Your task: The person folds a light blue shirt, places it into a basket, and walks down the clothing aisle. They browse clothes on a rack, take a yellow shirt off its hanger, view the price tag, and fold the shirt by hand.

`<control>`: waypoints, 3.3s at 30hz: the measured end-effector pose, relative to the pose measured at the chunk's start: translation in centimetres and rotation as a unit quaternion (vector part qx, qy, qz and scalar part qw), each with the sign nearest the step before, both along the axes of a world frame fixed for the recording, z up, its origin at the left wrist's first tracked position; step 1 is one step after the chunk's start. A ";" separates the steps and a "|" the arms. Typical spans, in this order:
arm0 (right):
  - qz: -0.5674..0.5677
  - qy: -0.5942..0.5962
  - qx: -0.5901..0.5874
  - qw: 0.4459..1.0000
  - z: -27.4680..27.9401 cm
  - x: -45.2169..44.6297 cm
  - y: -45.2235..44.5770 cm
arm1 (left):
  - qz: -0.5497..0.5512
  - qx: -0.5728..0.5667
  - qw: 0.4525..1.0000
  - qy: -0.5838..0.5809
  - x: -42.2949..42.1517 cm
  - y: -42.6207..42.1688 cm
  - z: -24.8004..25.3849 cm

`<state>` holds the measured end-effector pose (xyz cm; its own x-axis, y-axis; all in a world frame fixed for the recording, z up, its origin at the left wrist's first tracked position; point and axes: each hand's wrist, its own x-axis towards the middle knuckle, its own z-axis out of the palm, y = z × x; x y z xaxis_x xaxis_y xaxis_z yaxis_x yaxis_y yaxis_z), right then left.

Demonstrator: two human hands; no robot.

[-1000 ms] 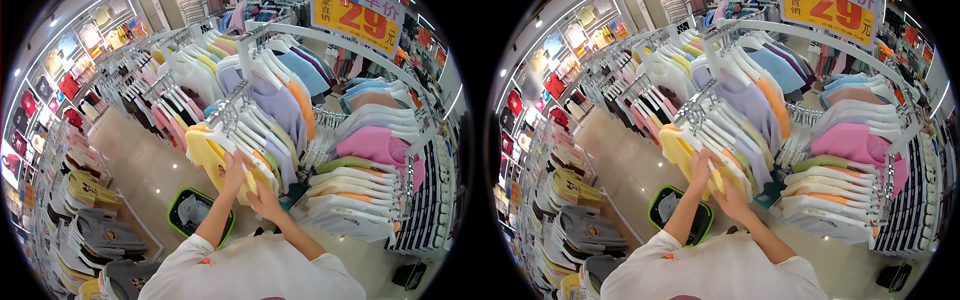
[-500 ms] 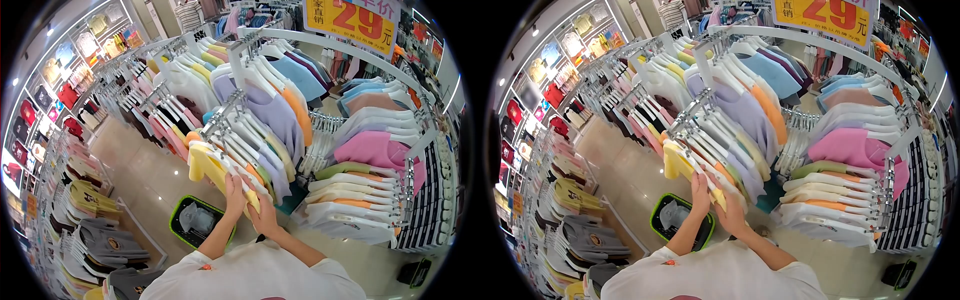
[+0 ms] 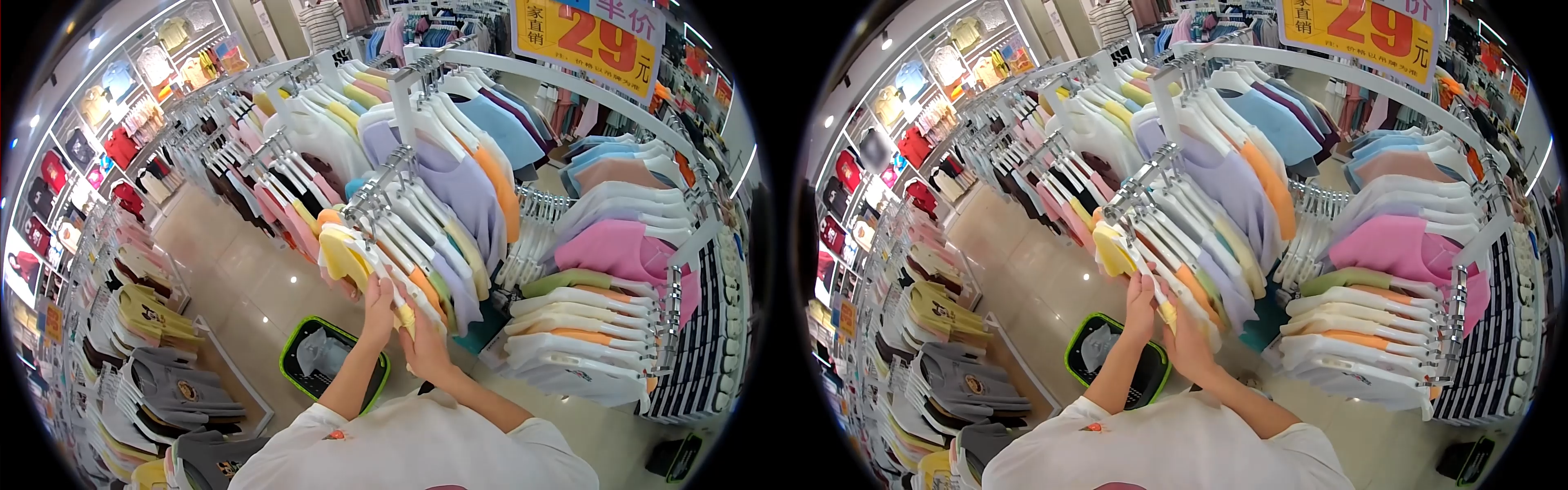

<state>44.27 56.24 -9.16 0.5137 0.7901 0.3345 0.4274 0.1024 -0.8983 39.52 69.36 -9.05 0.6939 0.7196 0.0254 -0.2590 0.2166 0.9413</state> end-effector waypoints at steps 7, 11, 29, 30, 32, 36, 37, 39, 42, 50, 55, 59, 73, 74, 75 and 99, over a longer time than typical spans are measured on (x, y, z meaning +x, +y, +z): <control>-0.036 -0.005 -0.104 0.994 0.0 0.2 0.7 | 0.003 -0.089 0.996 -0.027 1.7 1.5 0.7; -0.050 -0.050 -0.041 0.997 -0.4 -0.3 1.1 | -0.016 -0.097 0.995 -0.022 1.5 2.2 0.9; -0.051 -0.119 -0.068 0.989 -4.9 -0.1 0.5 | 0.024 -0.127 0.990 -0.055 0.3 1.8 -7.4; -0.055 -0.133 -0.061 0.988 -5.4 -0.4 0.2 | 0.040 -0.133 0.987 -0.075 -0.1 0.8 -7.1; -0.056 -0.130 -0.058 0.988 -5.5 -0.2 -0.1 | 0.051 -0.125 0.985 -0.107 0.0 -0.3 -5.8; -0.044 -0.058 -0.054 0.996 -2.9 -0.6 -0.7 | 0.022 -0.038 0.991 -0.124 0.2 -0.7 -2.1; -0.045 -0.040 -0.046 0.997 -2.1 -0.3 -0.4 | 0.019 -0.035 0.993 -0.110 0.6 -0.2 -1.6; -0.055 -0.061 -0.054 0.995 -1.8 0.2 0.4 | 0.008 -0.044 0.996 -0.075 0.9 1.0 -1.5; -0.056 -0.071 -0.042 0.995 -1.3 0.6 1.0 | -0.026 -0.088 0.994 -0.061 1.1 2.2 -2.0; -0.089 -0.091 -0.084 0.988 -3.8 5.4 0.4 | 0.029 0.008 0.998 0.062 0.3 1.5 -2.8; -0.121 -0.044 -0.133 0.983 -3.2 8.8 -0.4 | 0.042 0.016 0.997 0.060 -1.9 2.6 -2.7; -0.109 0.026 -0.140 0.984 -4.5 7.7 -2.2 | 0.059 0.007 0.996 0.063 -4.9 4.1 -3.3; -0.108 -0.019 -0.160 0.981 -1.3 1.6 -1.4 | 0.138 0.242 0.956 0.090 -11.2 11.3 -2.9; -0.113 -0.016 -0.167 0.979 -0.6 1.4 -0.8 | 0.150 0.311 0.933 0.098 -10.9 12.3 -3.7; -0.112 -0.038 -0.145 0.982 -0.5 1.5 -0.4 | 0.163 0.379 0.905 0.106 -10.4 14.1 -5.2; 0.145 0.244 -0.224 0.932 -0.7 14.8 -0.9 | -0.053 0.405 0.858 0.311 -5.3 16.7 -1.0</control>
